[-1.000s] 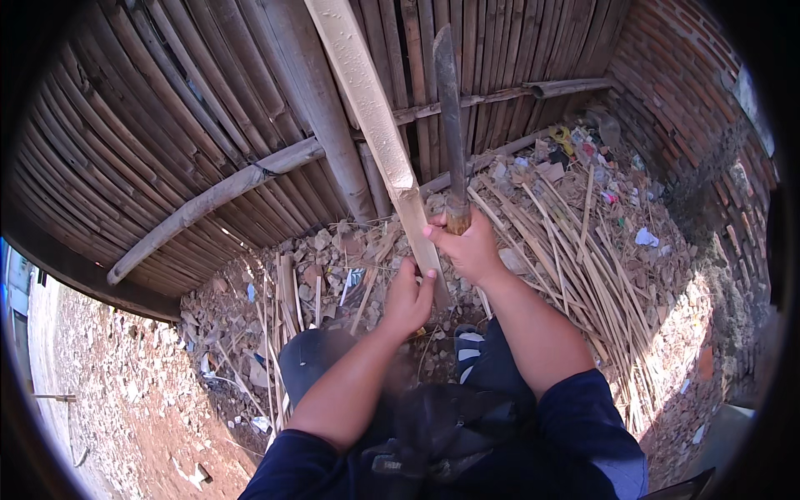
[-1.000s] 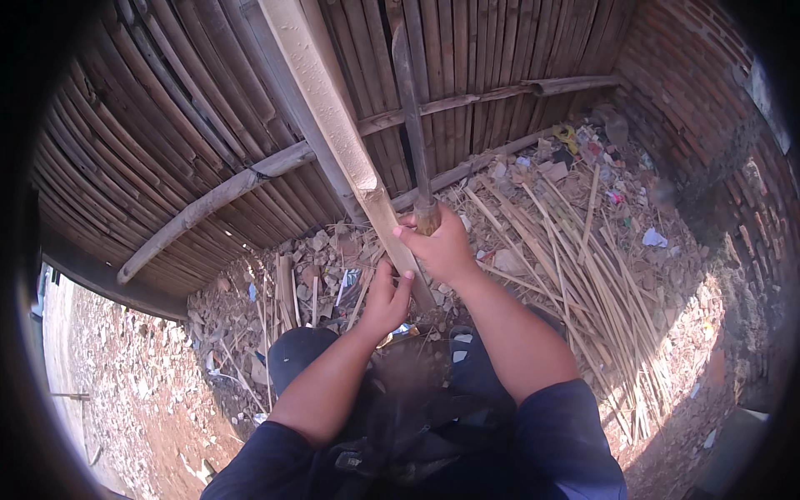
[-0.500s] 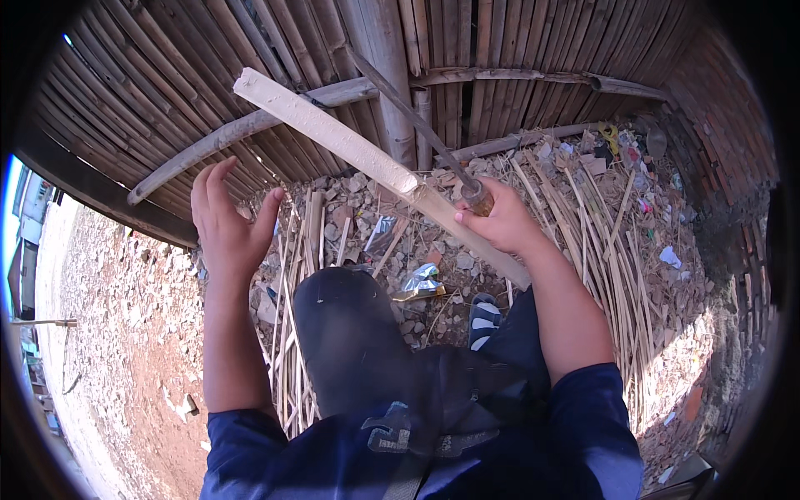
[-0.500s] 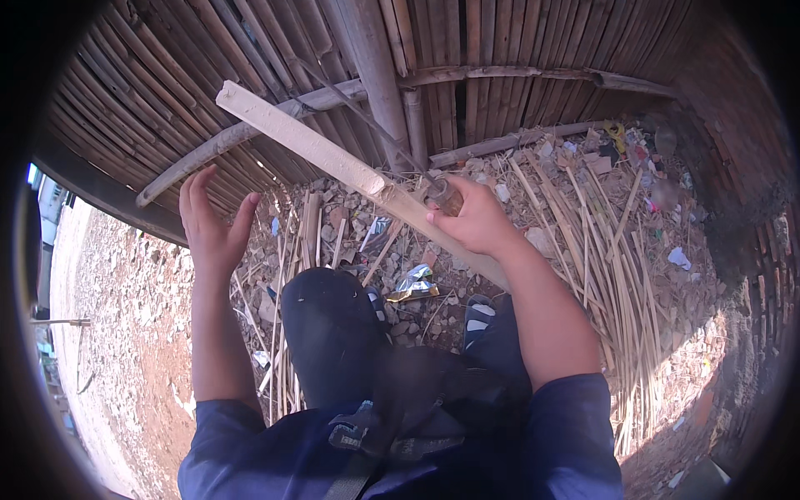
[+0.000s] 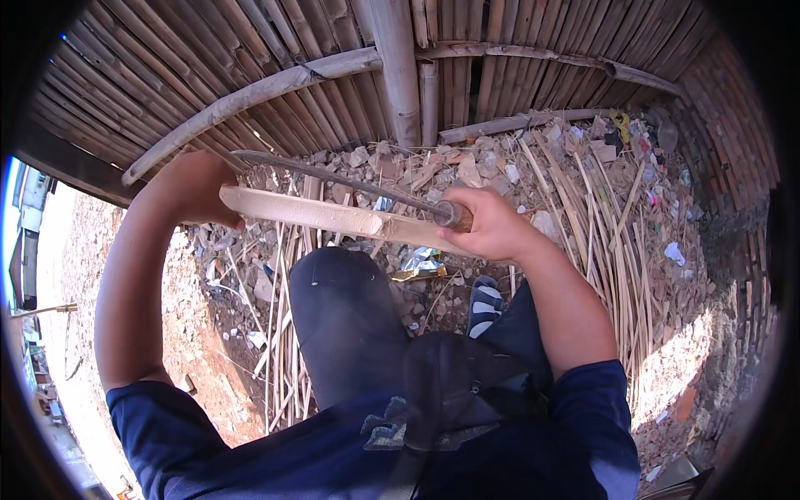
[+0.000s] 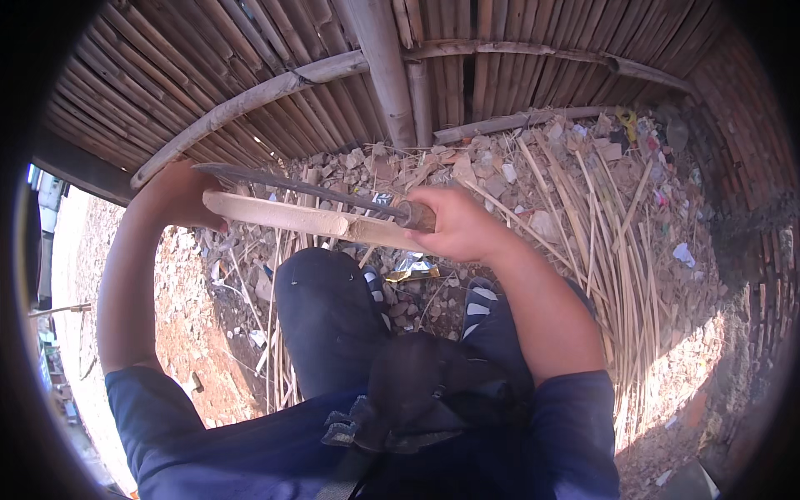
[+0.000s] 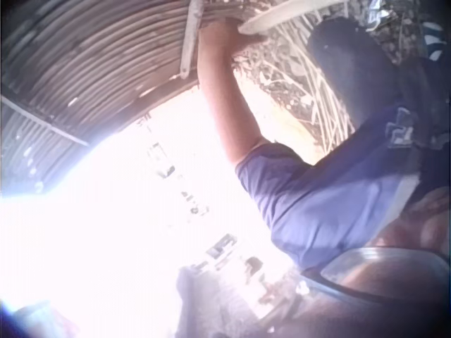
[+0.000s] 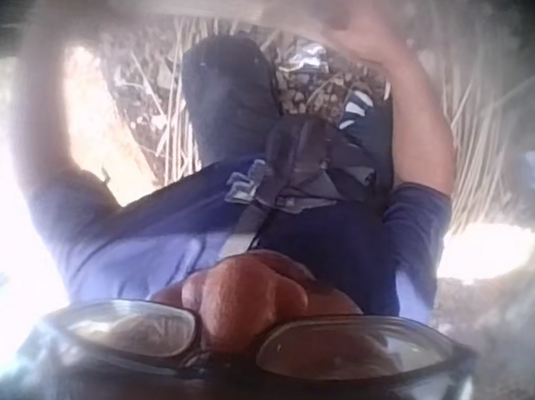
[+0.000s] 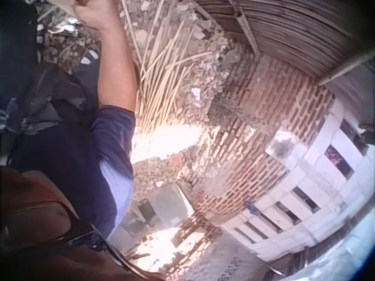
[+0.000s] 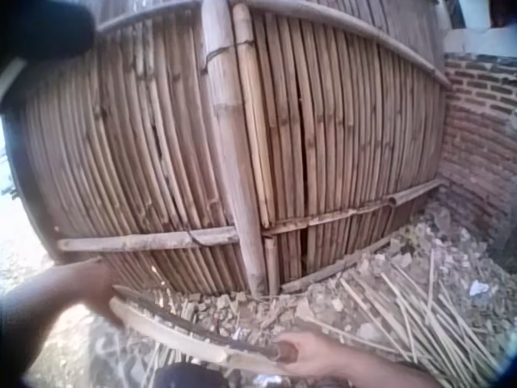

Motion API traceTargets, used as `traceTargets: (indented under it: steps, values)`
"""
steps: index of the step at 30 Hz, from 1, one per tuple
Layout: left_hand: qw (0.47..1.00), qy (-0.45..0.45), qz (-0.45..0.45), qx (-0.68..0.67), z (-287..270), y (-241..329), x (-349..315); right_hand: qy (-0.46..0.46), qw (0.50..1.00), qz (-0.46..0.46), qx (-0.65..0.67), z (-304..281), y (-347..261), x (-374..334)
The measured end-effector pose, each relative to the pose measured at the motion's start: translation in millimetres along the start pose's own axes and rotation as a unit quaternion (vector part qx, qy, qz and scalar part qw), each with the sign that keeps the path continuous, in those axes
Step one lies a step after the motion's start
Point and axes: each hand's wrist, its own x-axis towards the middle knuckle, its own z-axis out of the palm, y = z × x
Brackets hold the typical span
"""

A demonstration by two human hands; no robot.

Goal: The person strips thin layers from bamboo stalks using a blade held in their right hand.

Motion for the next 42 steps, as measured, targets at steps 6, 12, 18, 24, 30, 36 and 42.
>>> traceTargets:
  steps: [6, 12, 18, 24, 30, 36, 42]
  values:
    - [0.979, -0.144, 0.043, -0.138, 65.7, -24.8, -19.1, -0.041, 0.996, -0.046, -0.060, -4.5, -8.4, -5.4]
    - [0.944, -0.204, 0.009, -0.259, 127.8, -12.3, -62.5, 0.002, 0.974, -0.111, -0.197, -13.8, -10.0, -12.3]
    - [0.887, -0.126, -0.088, -0.435, 197.5, 22.8, -136.4, 0.051, 0.965, -0.078, -0.244, -12.9, -8.9, -16.0]
    - [0.895, 0.020, -0.063, -0.441, 239.7, 73.8, -156.2, -0.100, 0.967, -0.027, -0.235, 38.1, -3.8, -3.6]
    - [0.927, 0.086, -0.078, -0.355, 245.2, 89.4, -156.3, -0.086, 0.978, -0.007, -0.190, 32.5, -1.3, -1.7]
    - [0.930, 0.088, -0.073, -0.348, 245.6, 96.0, -151.0, -0.102, 0.973, -0.003, -0.207, 41.3, 8.9, -0.4]
    - [0.928, 0.072, -0.083, -0.356, 247.8, 95.0, -148.9, -0.057, 0.983, 0.038, -0.173, 39.7, 15.2, 6.6]
